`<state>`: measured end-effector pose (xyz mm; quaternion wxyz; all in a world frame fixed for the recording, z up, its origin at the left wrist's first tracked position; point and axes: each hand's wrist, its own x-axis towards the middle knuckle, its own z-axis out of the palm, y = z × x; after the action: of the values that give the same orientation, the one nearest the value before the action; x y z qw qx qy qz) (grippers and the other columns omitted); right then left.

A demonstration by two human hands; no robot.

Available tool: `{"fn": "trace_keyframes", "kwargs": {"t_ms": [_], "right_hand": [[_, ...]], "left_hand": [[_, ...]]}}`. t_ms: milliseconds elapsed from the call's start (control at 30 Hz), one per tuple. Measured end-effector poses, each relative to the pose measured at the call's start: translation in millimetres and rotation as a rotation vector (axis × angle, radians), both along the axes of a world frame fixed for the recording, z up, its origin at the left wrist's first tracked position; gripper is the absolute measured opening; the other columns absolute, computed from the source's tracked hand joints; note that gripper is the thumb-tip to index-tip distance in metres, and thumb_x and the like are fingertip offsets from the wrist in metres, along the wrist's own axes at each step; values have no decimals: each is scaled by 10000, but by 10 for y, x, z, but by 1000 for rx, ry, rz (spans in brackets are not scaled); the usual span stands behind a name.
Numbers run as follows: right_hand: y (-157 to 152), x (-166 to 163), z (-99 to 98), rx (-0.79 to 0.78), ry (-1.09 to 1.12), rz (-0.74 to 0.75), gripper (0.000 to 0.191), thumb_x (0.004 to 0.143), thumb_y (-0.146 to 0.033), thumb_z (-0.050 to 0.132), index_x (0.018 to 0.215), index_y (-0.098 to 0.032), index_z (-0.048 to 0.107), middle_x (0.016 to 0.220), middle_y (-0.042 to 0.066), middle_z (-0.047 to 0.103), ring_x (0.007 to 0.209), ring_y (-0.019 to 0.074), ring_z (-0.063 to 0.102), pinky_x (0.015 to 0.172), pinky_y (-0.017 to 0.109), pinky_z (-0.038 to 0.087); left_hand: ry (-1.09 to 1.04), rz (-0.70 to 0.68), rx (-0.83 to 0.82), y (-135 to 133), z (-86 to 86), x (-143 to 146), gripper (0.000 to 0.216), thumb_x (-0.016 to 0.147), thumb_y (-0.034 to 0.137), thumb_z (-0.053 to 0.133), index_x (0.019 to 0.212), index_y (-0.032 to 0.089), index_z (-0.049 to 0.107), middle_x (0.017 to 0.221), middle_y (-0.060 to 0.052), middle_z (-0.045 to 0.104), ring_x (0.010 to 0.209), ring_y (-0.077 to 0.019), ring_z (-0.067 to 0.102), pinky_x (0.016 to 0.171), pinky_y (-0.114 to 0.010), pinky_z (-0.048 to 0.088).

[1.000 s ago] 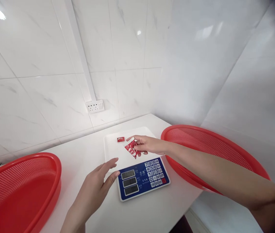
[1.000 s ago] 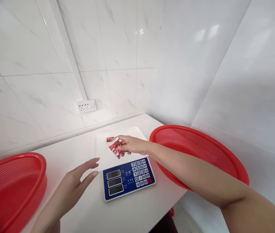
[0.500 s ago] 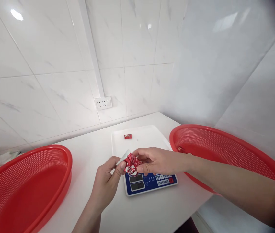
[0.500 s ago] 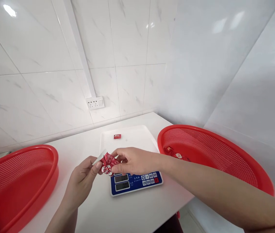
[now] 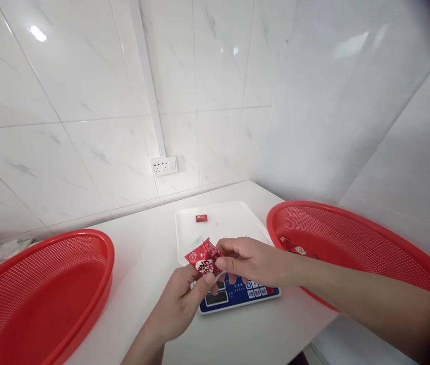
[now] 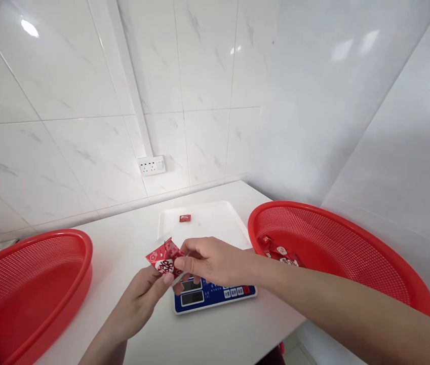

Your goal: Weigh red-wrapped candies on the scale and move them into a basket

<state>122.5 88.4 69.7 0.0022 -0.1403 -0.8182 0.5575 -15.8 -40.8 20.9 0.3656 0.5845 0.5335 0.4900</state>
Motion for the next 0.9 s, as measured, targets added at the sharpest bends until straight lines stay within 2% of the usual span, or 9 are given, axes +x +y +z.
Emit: {"fn": "trace_keyframes", "kwargs": {"t_ms": [67, 133, 200, 267, 467, 600, 700, 800, 900], "right_hand": [[-10, 31, 7, 59, 28, -4, 382, 804, -558, 554, 795, -178, 510, 786, 23, 593, 689, 135, 535, 593, 250, 416], [-22, 51, 12, 117, 28, -24, 419, 789, -591, 547, 714, -186, 471, 635, -28, 497, 575, 108, 448, 511, 231, 350], [-31, 59, 12, 167, 2, -31, 462, 797, -609, 519, 622, -197, 403, 538, -68, 360, 496, 85, 334, 452, 219, 266], [-36, 61, 6, 204, 12, -46, 491, 818, -601, 489, 570, -201, 348, 516, -76, 302, 483, 80, 288, 445, 218, 239], [-59, 90, -6, 175, 107, -150, 496, 838, -600, 442, 554, -203, 351, 535, -58, 353, 495, 89, 328, 459, 224, 266], [-110, 147, 31, 38, 85, -74, 449, 841, -568, 473, 594, -200, 405, 547, -49, 408, 491, 90, 357, 463, 222, 282], [-139, 190, 56, 47, 55, -36, 426, 854, -543, 470, 611, -196, 427, 568, -38, 446, 510, 96, 384, 473, 223, 297], [-83, 203, 47, 205, 19, -122, 467, 842, -574, 458, 570, -209, 351, 540, -47, 404, 492, 95, 359, 451, 227, 274], [107, 168, -16, 518, 48, -270, 492, 882, -582, 347, 556, -215, 311, 508, -46, 370, 466, 99, 344, 447, 240, 240]], "left_hand": [[28, -53, -54, -26, -3, -27, 346, 905, 397, 415, 701, 162, 567, 674, -6, 548, 661, -132, 491, 635, -238, 393], [59, -126, -122, -49, -15, -42, 349, 886, 408, 444, 655, 164, 537, 618, 8, 506, 601, -119, 466, 571, -226, 373], [65, -172, -160, -64, -17, -35, 349, 881, 417, 446, 663, 165, 546, 620, 4, 505, 591, -121, 469, 549, -227, 371], [50, -166, -152, -72, -2, -14, 358, 888, 428, 427, 690, 164, 566, 645, -8, 519, 620, -132, 480, 576, -239, 385], [-48, -54, -74, -106, 55, 16, 359, 885, 460, 427, 712, 169, 548, 673, -14, 528, 657, -138, 479, 627, -249, 388], [-67, -19, -38, -189, 67, 18, 359, 891, 422, 437, 654, 171, 535, 633, -4, 511, 613, -123, 457, 590, -235, 369], [-15, -14, -39, -223, 73, 34, 357, 886, 409, 449, 631, 172, 532, 612, 0, 514, 589, -117, 442, 567, -231, 361], [137, 138, -41, -185, 68, 41, 331, 872, 424, 470, 656, 181, 535, 630, 5, 547, 598, -117, 455, 562, -225, 361], [304, 394, -52, -111, 50, 13, 287, 875, 433, 450, 739, 203, 552, 683, 6, 576, 634, -127, 489, 511, -215, 336]]}}
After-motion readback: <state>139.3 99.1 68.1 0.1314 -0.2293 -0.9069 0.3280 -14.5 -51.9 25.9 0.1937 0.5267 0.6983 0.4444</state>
